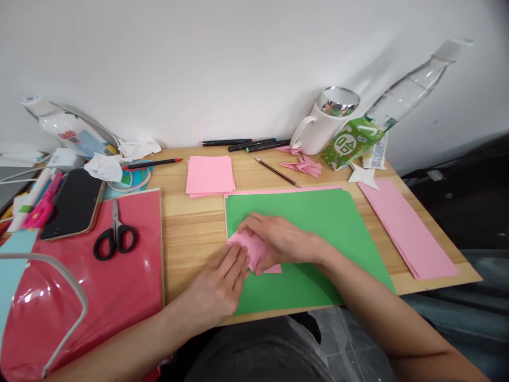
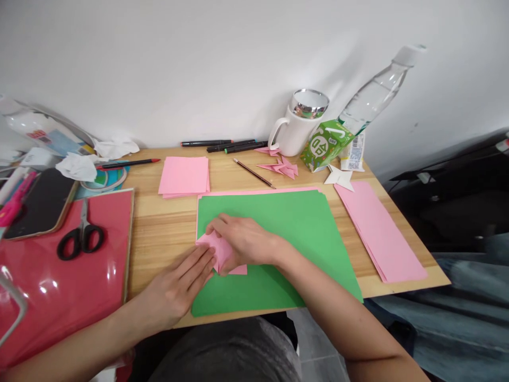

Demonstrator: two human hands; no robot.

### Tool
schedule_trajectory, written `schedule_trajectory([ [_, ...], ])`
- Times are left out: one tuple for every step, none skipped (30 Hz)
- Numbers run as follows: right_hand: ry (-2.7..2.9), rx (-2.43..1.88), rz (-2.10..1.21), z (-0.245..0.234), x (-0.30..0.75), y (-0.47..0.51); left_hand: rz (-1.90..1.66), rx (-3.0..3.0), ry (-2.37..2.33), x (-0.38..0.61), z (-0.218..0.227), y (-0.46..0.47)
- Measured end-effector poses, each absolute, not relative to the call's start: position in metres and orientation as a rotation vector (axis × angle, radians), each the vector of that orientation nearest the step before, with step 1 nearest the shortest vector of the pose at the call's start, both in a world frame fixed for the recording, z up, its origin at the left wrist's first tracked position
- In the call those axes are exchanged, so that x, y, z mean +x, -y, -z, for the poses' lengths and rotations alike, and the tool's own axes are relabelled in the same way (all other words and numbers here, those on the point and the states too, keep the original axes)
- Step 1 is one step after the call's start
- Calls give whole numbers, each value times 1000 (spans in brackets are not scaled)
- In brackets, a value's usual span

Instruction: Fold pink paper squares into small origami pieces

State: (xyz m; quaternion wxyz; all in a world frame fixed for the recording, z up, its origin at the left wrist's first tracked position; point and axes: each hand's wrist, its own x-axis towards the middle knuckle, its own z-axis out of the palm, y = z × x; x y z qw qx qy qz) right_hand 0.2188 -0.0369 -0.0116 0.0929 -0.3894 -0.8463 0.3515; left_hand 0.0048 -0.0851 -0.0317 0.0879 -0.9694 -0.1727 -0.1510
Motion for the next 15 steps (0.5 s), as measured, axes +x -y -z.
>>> schedule_trajectory([
  [2530,-1174,-1027,11,218,38,467,-2888,510,5,32,85],
  [2541,-1185,-1017,11,217,39,479,-2889,510,5,33,85],
  [2548,-1188,-1011,11,216,40,481,-2889,512,5,33,85],
  [2549,-1185,-1005,12,216,40,478,-2886,516,5,34,86],
  [2547,-1178,-999,12,216,40,479,-2881,517,5,34,86],
  [2544,-1171,-993,13,216,40,477,-2875,517,5,34,86],
  [2543,-1166,-989,13,217,40,468,-2871,517,5,34,86],
  [2540,-1165,-985,14,217,40,460,-2867,519,5,34,86],
  [2538,-1165,-985,14,218,40,448,-2866,520,5,33,86],
  [2536,-1165,-989,14,218,40,437,-2866,522,5,33,86],
  [2534,-1164,-996,13,218,40,430,-2867,522,5,32,86],
  [2529,-1164,-1004,13,218,40,429,-2866,523,5,32,86],
  [2524,-1161,-1010,13,218,40,438,-2865,521,5,31,86],
  [2520,-1158,-1016,13,218,39,442,-2864,519,5,31,86],
  [2516,-1155,-1020,13,218,39,440,-2864,520,5,31,86],
])
